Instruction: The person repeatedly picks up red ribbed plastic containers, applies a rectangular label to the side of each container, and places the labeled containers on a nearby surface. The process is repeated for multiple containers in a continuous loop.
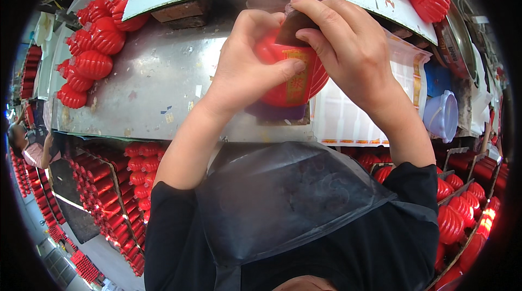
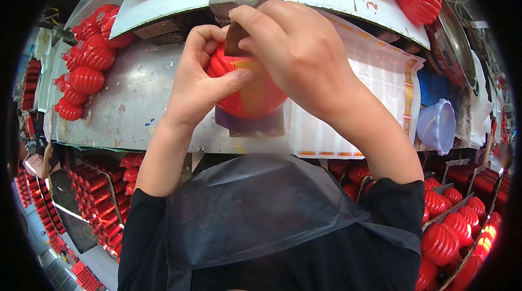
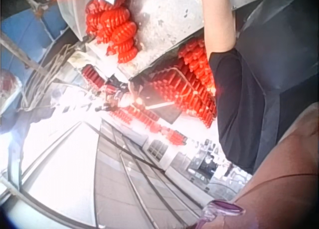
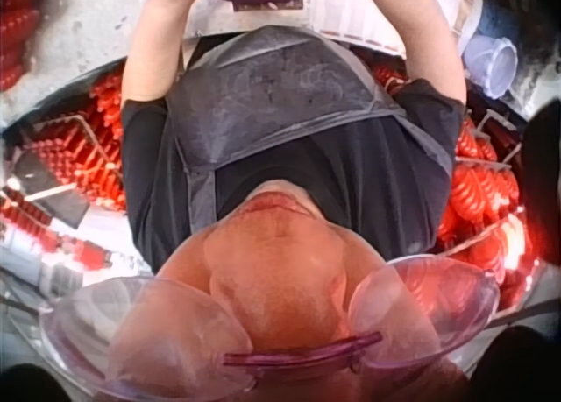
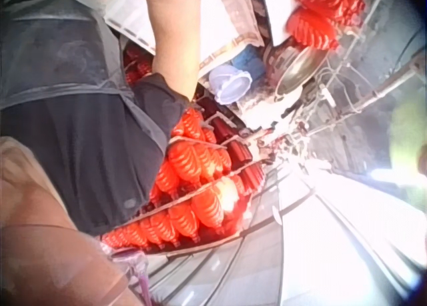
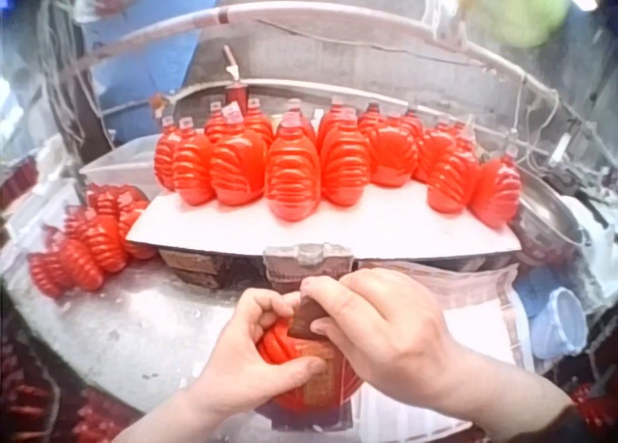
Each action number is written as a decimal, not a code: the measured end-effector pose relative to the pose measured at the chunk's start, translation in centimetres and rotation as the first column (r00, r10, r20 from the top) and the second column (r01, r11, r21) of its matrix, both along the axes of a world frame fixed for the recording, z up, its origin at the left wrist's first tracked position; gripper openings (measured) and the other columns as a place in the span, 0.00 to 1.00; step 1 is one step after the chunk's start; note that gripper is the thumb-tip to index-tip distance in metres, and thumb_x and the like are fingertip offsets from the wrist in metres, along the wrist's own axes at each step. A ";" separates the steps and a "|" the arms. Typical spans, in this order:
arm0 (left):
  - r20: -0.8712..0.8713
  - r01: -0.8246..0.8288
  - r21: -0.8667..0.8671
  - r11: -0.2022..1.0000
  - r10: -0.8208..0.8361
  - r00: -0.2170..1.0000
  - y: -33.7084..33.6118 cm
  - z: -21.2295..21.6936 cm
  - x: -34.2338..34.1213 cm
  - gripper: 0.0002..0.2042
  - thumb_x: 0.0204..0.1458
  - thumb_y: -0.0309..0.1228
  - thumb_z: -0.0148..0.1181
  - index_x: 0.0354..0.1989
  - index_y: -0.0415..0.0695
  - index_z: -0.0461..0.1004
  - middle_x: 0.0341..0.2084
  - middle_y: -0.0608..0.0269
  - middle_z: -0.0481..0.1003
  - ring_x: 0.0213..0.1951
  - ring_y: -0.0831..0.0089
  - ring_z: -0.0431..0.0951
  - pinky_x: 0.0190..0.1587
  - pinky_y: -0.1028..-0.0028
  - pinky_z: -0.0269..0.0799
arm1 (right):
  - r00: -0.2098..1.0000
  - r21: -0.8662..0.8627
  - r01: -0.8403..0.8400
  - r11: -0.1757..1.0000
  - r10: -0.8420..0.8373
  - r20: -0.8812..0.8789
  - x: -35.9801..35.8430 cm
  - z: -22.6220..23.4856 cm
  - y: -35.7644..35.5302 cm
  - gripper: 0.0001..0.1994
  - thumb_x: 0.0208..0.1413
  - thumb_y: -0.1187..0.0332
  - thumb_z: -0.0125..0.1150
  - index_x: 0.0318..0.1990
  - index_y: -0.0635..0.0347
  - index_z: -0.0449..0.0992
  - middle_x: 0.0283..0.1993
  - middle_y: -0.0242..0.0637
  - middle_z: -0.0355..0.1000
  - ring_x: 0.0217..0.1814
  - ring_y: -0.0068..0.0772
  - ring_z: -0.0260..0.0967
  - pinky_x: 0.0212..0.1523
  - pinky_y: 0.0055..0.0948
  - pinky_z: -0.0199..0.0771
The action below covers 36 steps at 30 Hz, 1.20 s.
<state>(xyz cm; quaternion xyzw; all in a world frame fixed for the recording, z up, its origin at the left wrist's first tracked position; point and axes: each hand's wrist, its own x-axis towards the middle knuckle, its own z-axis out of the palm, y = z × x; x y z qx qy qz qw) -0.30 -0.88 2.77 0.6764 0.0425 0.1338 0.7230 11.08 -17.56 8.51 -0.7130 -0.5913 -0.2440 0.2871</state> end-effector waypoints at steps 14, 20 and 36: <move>-0.045 -0.071 0.065 0.995 0.074 0.996 -0.2 0.8 1.0 0.29 0.44 0.32 0.78 0.52 0.36 0.69 0.51 0.52 0.77 0.53 0.67 0.77 0.58 0.67 0.74 | 0.995 0.012 0.015 1.000 -0.014 -0.098 0.4 -0.2 0.2 0.21 0.50 0.77 0.72 0.53 0.61 0.80 0.40 0.43 0.80 0.41 0.44 0.79 0.42 0.36 0.80; -0.085 -0.108 -0.198 0.974 0.093 0.992 0.3 0.8 2.8 0.09 0.62 0.22 0.62 0.47 0.40 0.68 0.45 0.62 0.78 0.46 0.78 0.79 0.53 0.76 0.76 | 0.956 0.120 0.041 0.992 -0.004 -0.295 2.6 -1.0 -0.7 0.15 0.45 0.83 0.72 0.43 0.63 0.82 0.42 0.39 0.82 0.42 0.38 0.81 0.43 0.30 0.81; -0.217 -0.165 -0.178 0.970 0.124 0.968 1.8 -0.3 4.5 0.08 0.71 0.30 0.50 0.51 0.39 0.69 0.53 0.54 0.75 0.51 0.74 0.75 0.56 0.73 0.73 | 0.972 0.074 -0.074 0.995 0.088 -0.217 1.3 -3.1 -1.6 0.14 0.43 0.86 0.71 0.37 0.59 0.82 0.41 0.38 0.83 0.44 0.40 0.83 0.43 0.34 0.81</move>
